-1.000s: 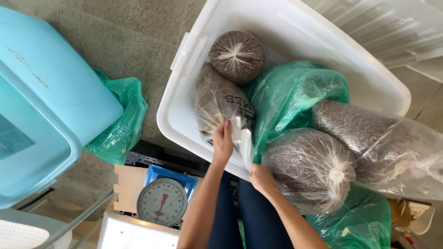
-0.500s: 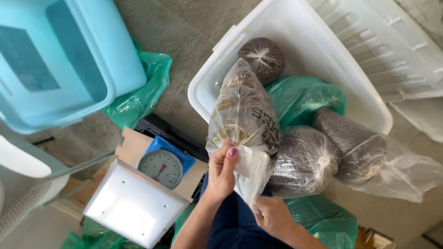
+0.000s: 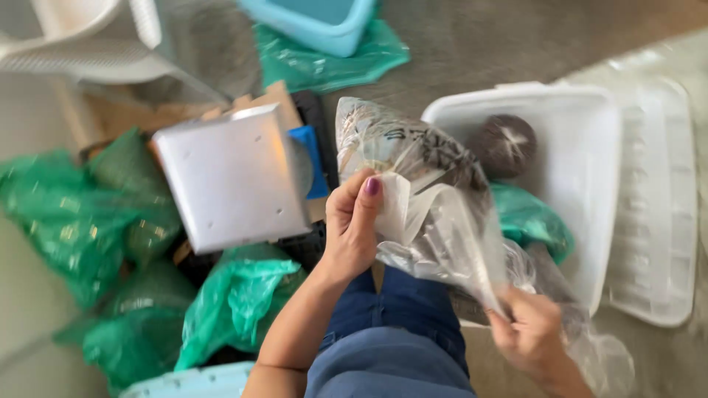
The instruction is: Organizing and transferring sealed bags of coffee beans between storage containers
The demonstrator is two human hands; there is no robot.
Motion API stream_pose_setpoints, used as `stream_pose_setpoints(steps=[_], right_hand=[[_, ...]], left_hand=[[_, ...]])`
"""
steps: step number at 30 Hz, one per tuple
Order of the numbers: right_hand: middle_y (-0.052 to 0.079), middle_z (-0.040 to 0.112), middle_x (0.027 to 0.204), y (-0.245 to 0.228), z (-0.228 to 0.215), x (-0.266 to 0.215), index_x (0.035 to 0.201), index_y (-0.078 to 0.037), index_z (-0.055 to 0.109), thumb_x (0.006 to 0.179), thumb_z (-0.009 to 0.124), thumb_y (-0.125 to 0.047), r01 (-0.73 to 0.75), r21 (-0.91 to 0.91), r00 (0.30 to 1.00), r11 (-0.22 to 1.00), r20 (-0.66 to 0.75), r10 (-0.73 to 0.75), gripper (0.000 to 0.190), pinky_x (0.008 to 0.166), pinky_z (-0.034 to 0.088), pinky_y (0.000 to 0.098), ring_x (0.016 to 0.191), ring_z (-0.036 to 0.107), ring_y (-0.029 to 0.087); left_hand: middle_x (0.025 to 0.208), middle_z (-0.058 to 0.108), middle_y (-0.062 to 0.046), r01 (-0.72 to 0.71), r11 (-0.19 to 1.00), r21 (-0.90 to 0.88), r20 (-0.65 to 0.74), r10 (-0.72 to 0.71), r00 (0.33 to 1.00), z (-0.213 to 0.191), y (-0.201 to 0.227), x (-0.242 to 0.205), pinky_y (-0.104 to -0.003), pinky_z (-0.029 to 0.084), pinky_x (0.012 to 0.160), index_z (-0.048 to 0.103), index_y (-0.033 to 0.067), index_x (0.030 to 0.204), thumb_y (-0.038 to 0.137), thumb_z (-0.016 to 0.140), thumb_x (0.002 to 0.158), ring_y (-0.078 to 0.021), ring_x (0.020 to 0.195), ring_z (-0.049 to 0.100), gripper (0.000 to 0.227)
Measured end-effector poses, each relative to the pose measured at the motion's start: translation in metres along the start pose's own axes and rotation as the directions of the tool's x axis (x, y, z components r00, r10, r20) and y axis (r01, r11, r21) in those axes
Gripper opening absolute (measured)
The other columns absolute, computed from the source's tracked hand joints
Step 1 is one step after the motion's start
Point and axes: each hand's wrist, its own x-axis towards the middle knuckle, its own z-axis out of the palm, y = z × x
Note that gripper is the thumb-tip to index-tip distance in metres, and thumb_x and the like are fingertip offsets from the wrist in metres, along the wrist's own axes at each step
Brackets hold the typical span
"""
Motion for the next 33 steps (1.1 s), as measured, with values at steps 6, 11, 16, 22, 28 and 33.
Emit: stream_pose_setpoints(steps=[6, 11, 16, 22, 28, 33], right_hand=[[0.0, 0.054, 0.063, -0.081, -0.013, 0.102, 0.099, -0.011, 0.074, 0.089, 0.065, -0.022, 0.23, -0.065, 0.972, 0.971, 0.075, -0.225, 0.017, 0.057, 0.039, 0.0347, 0.054, 0.044, 0.018], [-0.004, 0.03, 0.06, -0.166, 0.023, 0.189, 0.071, -0.01, 0.054, 0.089, 0.072, -0.016, 0.257, 0.085, 0.949, 0.963, 0.166, -0.268, 0.026, 0.056, 0.029, 0.0309, 0.062, 0.027, 0.012], [0.001, 0.03, 0.058, -0.228, 0.087, 0.246, 0.068, -0.011, 0.042, 0.094, 0.077, -0.02, 0.405, 0.251, 0.874, 0.879, 0.176, -0.453, 0.044, 0.053, 0.028, 0.0294, 0.056, 0.033, 0.017], [-0.006, 0.025, 0.069, -0.286, 0.162, 0.275, 0.068, -0.013, 0.033, 0.097, 0.072, -0.009, 0.428, 0.389, 0.813, 0.816, 0.229, -0.536, 0.049, 0.059, 0.02, 0.0302, 0.068, 0.025, 0.009], [-0.005, 0.025, 0.07, -0.313, 0.221, 0.287, 0.07, -0.013, 0.028, 0.097, 0.072, -0.005, 0.502, 0.426, 0.739, 0.752, 0.24, -0.629, 0.052, 0.058, 0.021, 0.031, 0.069, 0.024, 0.01], [-0.006, 0.026, 0.069, -0.331, 0.247, 0.294, 0.069, -0.012, 0.031, 0.098, 0.072, -0.005, 0.523, 0.45, 0.714, 0.724, 0.233, -0.66, 0.051, 0.058, 0.021, 0.0319, 0.068, 0.025, 0.01]], left_hand=[[0.069, 0.039, 0.009, -0.156, 0.986, -0.066, -0.301, 0.13, 0.945, -0.099, 0.034, -0.031, -0.023, 0.024, 0.054, 0.043, 0.0188, 0.074, 0.042, 0.047, 0.105, -0.0036, 0.062, 0.034, 0.039], [0.072, 0.06, 0.008, -0.288, 0.874, -0.391, -0.565, 0.019, 0.825, -0.18, 0.045, -0.043, -0.018, 0.042, 0.055, 0.063, 0.0161, 0.081, 0.033, 0.061, 0.101, -0.0021, 0.064, 0.055, 0.026], [0.062, 0.047, 0.009, -0.432, 0.895, -0.107, -0.767, 0.202, 0.609, -0.253, 0.046, -0.055, -0.018, 0.033, 0.051, 0.059, 0.0183, 0.08, 0.034, 0.058, 0.103, 0.0003, 0.056, 0.043, 0.027], [0.063, 0.044, 0.008, -0.5, 0.862, -0.081, -0.825, 0.223, 0.52, -0.333, 0.037, -0.074, -0.022, 0.029, 0.052, 0.061, 0.0152, 0.077, 0.036, 0.063, 0.098, -0.0044, 0.058, 0.039, 0.03], [0.066, 0.046, 0.008, -0.501, 0.864, -0.043, -0.898, 0.186, 0.398, -0.392, 0.011, -0.088, -0.022, 0.033, 0.057, 0.071, 0.0129, 0.085, 0.038, 0.067, 0.095, -0.0042, 0.063, 0.041, 0.027], [0.067, 0.048, 0.003, -0.467, 0.883, -0.043, -0.928, 0.138, 0.346, -0.421, -0.002, -0.095, -0.026, 0.038, 0.058, 0.073, 0.0094, 0.09, 0.04, 0.068, 0.094, -0.0098, 0.063, 0.046, 0.031]])
